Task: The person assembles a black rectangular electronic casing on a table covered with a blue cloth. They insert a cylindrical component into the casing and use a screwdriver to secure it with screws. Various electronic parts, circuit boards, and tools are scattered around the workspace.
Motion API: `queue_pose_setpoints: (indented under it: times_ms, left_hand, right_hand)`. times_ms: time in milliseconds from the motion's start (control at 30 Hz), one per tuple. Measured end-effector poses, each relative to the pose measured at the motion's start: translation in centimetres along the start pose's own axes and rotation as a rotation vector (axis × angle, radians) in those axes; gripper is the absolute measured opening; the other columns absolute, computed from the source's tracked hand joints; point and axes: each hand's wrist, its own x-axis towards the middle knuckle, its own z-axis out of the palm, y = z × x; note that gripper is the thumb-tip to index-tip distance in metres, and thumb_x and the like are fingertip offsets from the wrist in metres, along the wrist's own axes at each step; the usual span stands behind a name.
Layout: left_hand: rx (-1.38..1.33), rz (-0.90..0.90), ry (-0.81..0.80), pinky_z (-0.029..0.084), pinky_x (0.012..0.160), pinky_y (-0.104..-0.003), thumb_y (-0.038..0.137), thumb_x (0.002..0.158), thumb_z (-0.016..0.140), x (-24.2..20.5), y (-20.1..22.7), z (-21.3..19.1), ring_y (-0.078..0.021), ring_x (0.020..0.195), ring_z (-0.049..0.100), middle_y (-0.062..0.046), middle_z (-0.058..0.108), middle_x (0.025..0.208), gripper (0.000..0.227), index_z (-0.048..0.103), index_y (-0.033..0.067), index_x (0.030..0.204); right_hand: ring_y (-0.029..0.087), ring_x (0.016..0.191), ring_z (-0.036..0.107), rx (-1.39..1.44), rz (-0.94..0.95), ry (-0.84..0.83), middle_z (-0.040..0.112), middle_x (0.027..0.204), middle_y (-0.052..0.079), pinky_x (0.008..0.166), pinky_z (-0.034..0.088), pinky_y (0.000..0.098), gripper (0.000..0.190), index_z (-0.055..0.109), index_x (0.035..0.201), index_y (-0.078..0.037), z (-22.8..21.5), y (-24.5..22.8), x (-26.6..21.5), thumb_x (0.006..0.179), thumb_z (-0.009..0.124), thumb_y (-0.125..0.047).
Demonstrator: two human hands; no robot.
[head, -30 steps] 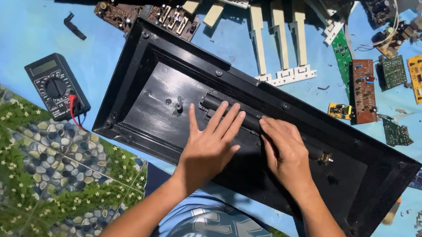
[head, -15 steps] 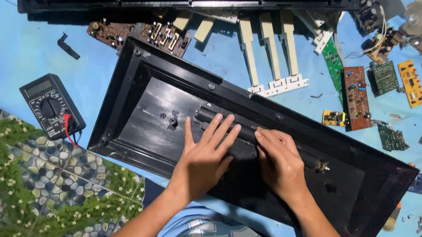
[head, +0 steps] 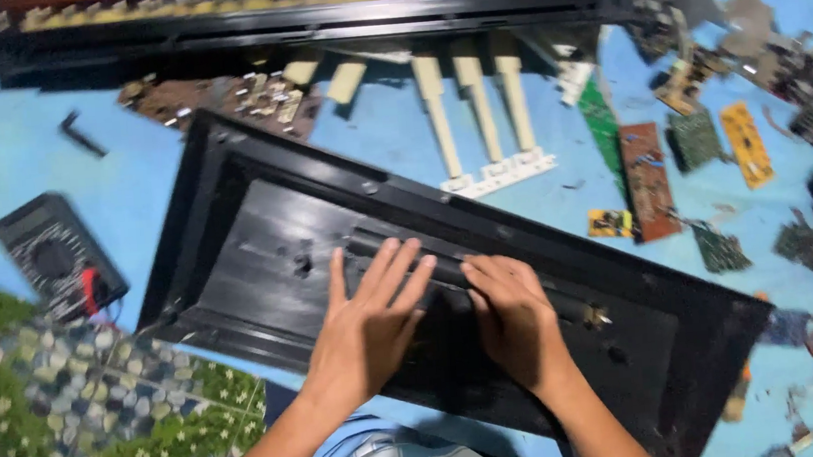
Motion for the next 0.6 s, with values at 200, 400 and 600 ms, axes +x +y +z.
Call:
queue_pose_setpoints:
  times_ms: [200, 400, 600]
  left_hand:
    - [0.339, 0.026, 0.009, 0.023, 0.116, -0.068, 0.034, 0.093, 0.058, 0.1, 1.3, 0.9, -0.0246, 0.149, 0.041, -0.006, 0.041, 0.164, 0.061, 0.049, 0.0194, 0.151]
    - [0.339, -0.004, 0.048, 0.017, 0.116, -0.081, 0.030, 0.091, 0.062, -0.6, 1.0, 3.2, -0.0345, 0.151, 0.047, -0.013, 0.051, 0.165, 0.062, 0.058, 0.0117, 0.151]
    - [0.243, 0.010, 0.045, 0.003, 0.120, -0.082, 0.032, 0.103, 0.049, -0.9, 1.1, 3.7, -0.0510, 0.155, 0.044, -0.027, 0.052, 0.164, 0.063, 0.054, 0.0016, 0.158]
  right_hand:
    - [0.040, 0.117, 0.066, 0.060, -0.080, 0.124, 0.069, 0.130, 0.016, 0.105, 0.049, 0.0522, 0.034, 0.061, 0.129, -0.003, -2.3, 0.0, -0.6, 0.111, 0.046, -0.028]
    - [0.039, 0.113, 0.071, -0.008, 0.073, 0.334, 0.071, 0.123, 0.019, 0.107, 0.053, 0.0528, 0.028, 0.065, 0.124, 0.003, -11.5, 0.2, -3.7, 0.105, 0.058, -0.016]
    - [0.025, 0.099, 0.069, -0.374, 0.714, 0.725, 0.074, 0.108, 0.012, 0.092, 0.052, 0.0370, 0.018, 0.073, 0.115, -0.002, -18.1, 4.4, -14.7, 0.100, 0.068, -0.011]
